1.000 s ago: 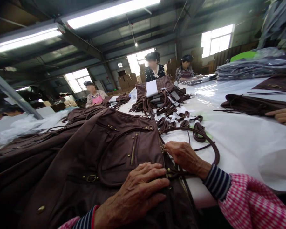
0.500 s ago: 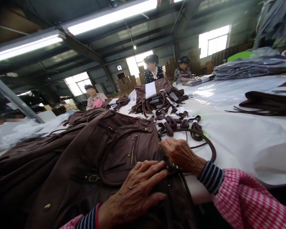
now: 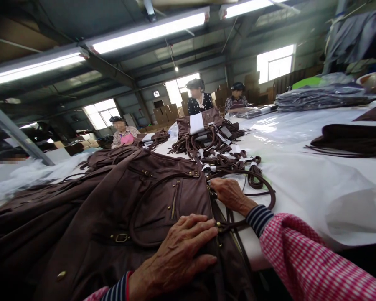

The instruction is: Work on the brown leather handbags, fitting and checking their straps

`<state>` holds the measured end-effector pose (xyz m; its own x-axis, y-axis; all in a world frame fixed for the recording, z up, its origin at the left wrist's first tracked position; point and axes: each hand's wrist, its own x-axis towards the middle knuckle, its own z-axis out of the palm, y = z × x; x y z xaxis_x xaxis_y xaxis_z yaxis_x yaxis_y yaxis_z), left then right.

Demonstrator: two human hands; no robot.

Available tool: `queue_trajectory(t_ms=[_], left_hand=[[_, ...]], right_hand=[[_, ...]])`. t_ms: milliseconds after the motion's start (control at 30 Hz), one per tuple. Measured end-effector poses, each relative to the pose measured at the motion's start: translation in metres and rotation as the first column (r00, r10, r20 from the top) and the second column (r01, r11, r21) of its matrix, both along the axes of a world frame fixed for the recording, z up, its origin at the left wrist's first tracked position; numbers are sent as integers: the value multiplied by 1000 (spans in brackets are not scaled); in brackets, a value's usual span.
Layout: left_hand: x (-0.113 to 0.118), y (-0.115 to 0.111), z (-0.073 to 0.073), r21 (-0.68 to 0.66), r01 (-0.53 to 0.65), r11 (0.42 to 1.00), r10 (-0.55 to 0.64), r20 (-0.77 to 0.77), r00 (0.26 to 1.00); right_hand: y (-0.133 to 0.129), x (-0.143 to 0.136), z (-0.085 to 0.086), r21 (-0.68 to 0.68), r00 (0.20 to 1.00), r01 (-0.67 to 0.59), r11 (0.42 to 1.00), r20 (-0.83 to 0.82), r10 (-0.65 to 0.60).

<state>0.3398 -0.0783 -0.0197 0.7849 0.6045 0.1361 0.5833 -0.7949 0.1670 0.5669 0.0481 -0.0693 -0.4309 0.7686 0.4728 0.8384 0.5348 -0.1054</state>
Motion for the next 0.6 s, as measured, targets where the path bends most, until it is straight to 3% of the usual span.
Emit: queue_trajectory(t_ms=[367,500,600], left_hand=[[0,-4,4,40,6,999,-8,50,999],[-1,-3,-3,216,59,975,-61,5,998],[-6,1,-6,386,168,907,-122,-142,982]], right_hand=[[2,11,-11,-114,932,-138,984,-352,90],[5,17,-25,-178,908,-203,963,-403,117],[17,25,-43,-87,887,-166,982,-449,110]])
